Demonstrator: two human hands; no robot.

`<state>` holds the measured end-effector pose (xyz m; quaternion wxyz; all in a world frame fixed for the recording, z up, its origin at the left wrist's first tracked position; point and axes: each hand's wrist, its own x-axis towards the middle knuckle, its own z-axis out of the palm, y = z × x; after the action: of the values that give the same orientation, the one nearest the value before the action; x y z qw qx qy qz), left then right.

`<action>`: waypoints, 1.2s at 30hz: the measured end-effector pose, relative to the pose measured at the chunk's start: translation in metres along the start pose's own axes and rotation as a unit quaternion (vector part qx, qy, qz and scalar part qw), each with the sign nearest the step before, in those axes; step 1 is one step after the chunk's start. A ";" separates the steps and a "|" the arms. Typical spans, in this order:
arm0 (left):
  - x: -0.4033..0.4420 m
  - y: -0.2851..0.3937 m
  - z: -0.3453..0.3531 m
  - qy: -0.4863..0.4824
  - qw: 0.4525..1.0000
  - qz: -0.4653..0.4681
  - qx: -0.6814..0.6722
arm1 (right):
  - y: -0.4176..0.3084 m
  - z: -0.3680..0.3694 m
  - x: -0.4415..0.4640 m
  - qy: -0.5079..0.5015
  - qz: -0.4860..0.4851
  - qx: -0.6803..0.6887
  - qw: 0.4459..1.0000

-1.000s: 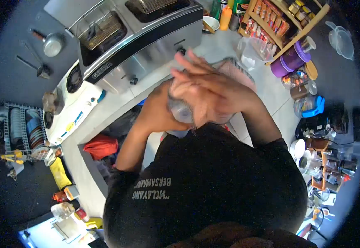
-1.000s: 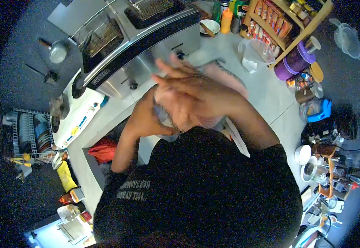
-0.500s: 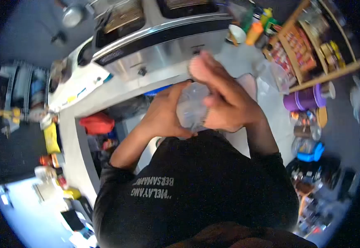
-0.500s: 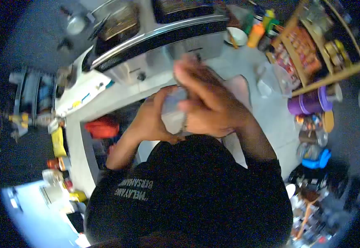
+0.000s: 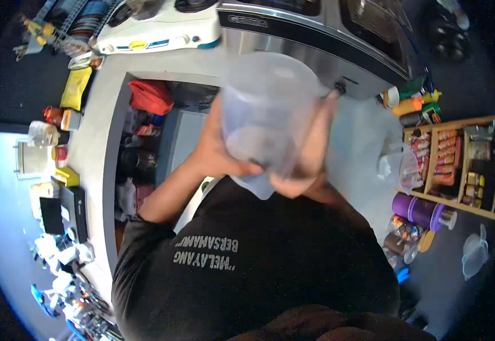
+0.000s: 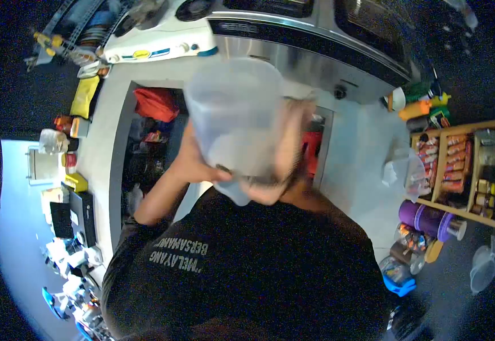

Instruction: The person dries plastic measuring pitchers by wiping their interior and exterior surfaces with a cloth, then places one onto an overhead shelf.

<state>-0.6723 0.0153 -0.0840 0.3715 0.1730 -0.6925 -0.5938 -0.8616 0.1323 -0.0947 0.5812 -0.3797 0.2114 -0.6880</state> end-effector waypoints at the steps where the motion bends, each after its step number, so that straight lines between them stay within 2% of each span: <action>1: -0.011 0.008 -0.014 0.013 0.997 -0.063 -0.051 | 0.013 0.010 0.005 -0.006 0.023 -0.193 0.981; 2: -0.022 0.018 -0.029 0.033 0.986 -0.124 -0.103 | 0.029 0.016 0.011 -0.015 -0.003 -0.308 0.951; 4: -0.050 0.008 -0.060 0.092 0.987 -0.105 -0.078 | 0.055 0.017 0.012 -0.023 -0.086 -0.429 0.899; 6: -0.085 0.011 -0.084 0.078 0.988 -0.121 -0.062 | 0.079 0.029 0.027 -0.051 -0.184 -0.491 0.850; 8: -0.116 0.018 -0.109 0.027 0.995 -0.101 -0.003 | 0.095 0.048 0.047 -0.011 -0.033 -0.441 0.897; 10: -0.146 0.019 -0.128 0.072 0.996 -0.055 -0.006 | 0.103 0.101 0.092 -0.052 -0.121 -0.555 0.821; 12: -0.175 0.018 -0.154 0.127 0.992 0.019 -0.021 | 0.112 0.174 0.127 -0.123 -0.293 -0.503 0.804; 14: -0.209 0.026 -0.185 0.196 0.975 0.014 -0.108 | 0.141 0.209 0.131 -0.192 -0.245 -0.488 0.815; 16: -0.229 0.054 -0.224 0.218 0.951 0.028 -0.216 | 0.185 0.223 0.127 -0.244 -0.147 -0.459 0.841; 18: -0.260 0.058 -0.270 0.224 0.935 0.083 -0.261 | 0.213 0.250 0.118 -0.269 -0.170 -0.445 0.837; 20: -0.277 0.072 -0.292 0.243 0.888 0.092 -0.379 | 0.234 0.270 0.108 -0.272 -0.195 -0.461 0.822; 23: -0.285 0.076 -0.304 0.232 0.863 0.077 -0.442 | 0.271 0.288 0.114 -0.232 -0.240 -0.479 0.812; 24: -0.284 0.069 -0.305 0.247 0.871 0.068 -0.419 | 0.281 0.291 0.125 -0.200 -0.271 -0.484 0.807; 26: -0.284 0.054 -0.307 0.275 0.885 0.046 -0.373 | 0.257 0.309 0.167 -0.237 -0.282 -0.454 0.811; 28: -0.278 0.045 -0.303 0.336 0.853 0.032 -0.399 | 0.244 0.311 0.192 -0.256 -0.246 -0.476 0.804; 31: -0.271 0.050 -0.328 0.314 0.874 -0.062 -0.364 | 0.253 0.290 0.212 -0.258 -0.225 -0.483 0.806; 34: -0.253 0.054 -0.350 0.354 0.851 -0.115 -0.369 | 0.271 0.261 0.222 -0.288 -0.158 -0.482 0.812; 35: -0.254 0.044 -0.365 0.370 0.847 -0.124 -0.360 | 0.279 0.250 0.223 -0.334 -0.077 -0.444 0.828; 36: -0.248 0.045 -0.373 0.370 0.849 -0.121 -0.356 | 0.281 0.250 0.226 -0.344 -0.070 -0.411 0.841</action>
<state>-0.2298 -0.0638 -0.1112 0.5616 0.3184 -0.2179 -0.7320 -0.4977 -0.1136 -0.0823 0.3573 -0.8100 0.2342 -0.4017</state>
